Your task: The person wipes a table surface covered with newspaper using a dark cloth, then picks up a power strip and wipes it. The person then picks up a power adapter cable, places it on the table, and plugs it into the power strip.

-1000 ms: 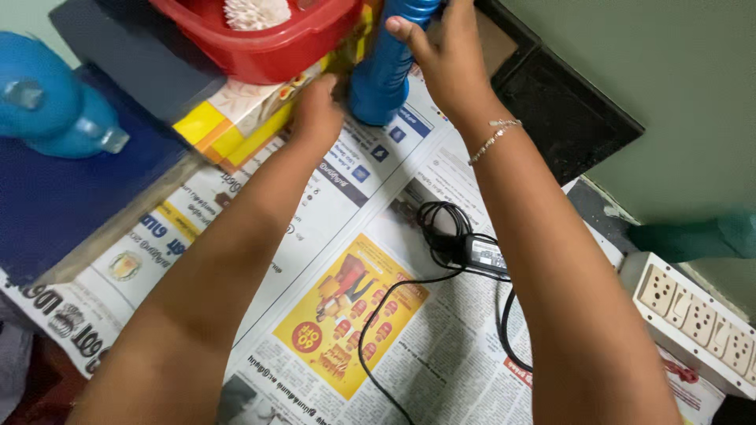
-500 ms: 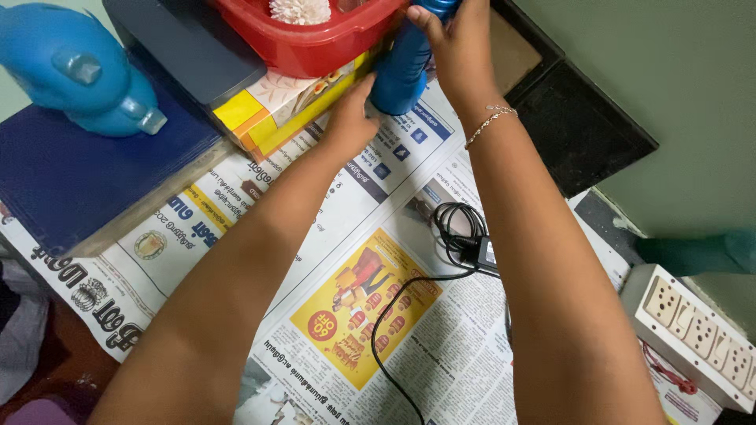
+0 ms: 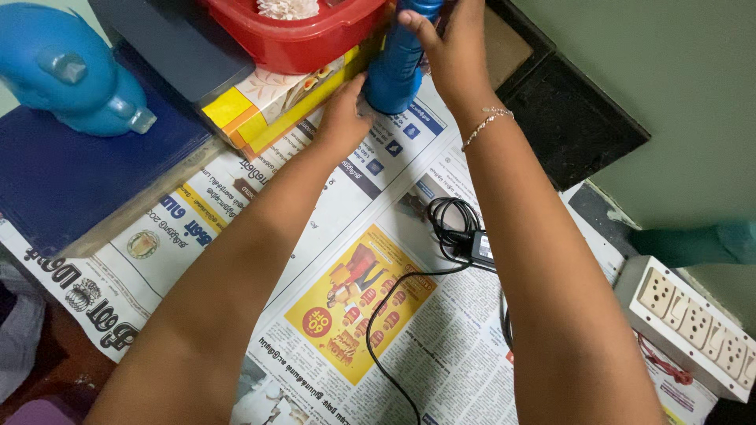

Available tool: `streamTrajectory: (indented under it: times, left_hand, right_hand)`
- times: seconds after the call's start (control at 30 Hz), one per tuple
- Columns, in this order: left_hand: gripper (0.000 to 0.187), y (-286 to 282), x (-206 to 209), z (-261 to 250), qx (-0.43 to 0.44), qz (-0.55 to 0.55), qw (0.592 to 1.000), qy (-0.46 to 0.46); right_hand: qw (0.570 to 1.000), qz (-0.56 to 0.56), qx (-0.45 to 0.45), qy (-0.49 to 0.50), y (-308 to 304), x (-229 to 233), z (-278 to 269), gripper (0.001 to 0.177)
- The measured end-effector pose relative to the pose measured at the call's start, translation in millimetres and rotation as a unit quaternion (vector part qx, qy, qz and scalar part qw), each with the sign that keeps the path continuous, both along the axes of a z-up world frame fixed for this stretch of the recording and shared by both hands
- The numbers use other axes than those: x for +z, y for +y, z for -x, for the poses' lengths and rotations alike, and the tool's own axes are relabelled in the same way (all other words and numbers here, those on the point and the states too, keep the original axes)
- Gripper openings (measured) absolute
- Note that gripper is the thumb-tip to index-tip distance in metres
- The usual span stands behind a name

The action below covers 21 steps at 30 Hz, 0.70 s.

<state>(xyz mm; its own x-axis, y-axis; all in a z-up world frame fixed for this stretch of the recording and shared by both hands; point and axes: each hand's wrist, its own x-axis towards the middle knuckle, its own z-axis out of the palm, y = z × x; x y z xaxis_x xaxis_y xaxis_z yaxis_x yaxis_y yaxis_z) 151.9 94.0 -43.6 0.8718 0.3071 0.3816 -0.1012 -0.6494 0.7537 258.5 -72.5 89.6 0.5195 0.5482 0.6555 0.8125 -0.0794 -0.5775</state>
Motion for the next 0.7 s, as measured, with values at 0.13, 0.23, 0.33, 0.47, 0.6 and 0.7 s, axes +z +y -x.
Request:
streamTrajectory:
  times: [0.13, 0.23, 0.33, 0.47, 0.6, 0.7]
  left_hand:
    - [0.060, -17, 20, 14, 0.026, 0.106, 0.993, -0.045]
    - [0.041, -32, 54, 26, 0.028, 0.069, 0.995, -0.059]
    - [0.031, -57, 93, 32, -0.002, 0.019, 0.999, -0.041]
    - [0.029, -109, 134, 33, -0.091, -0.039, 0.993, -0.063]
    - [0.034, -185, 160, 27, -0.177, -0.050, 0.982, -0.033]
    - [0.042, -248, 171, 24, -0.243, -0.071, 0.967, -0.032]
  right_hand:
    - [0.999, -0.032, 0.010, 0.016, -15, 3, 7, 0.065]
    - [0.995, 0.004, -0.073, -0.065, -41, 16, 22, 0.076]
    - [0.991, 0.042, -0.127, -0.022, -79, 39, 39, 0.075]
    - [0.981, 0.088, -0.176, -0.005, -154, 74, 67, 0.046]
    - [0.948, 0.148, -0.281, -0.023, -245, 94, 93, 0.024]
    - [0.892, 0.242, -0.377, -0.059, -319, 95, 101, 0.024]
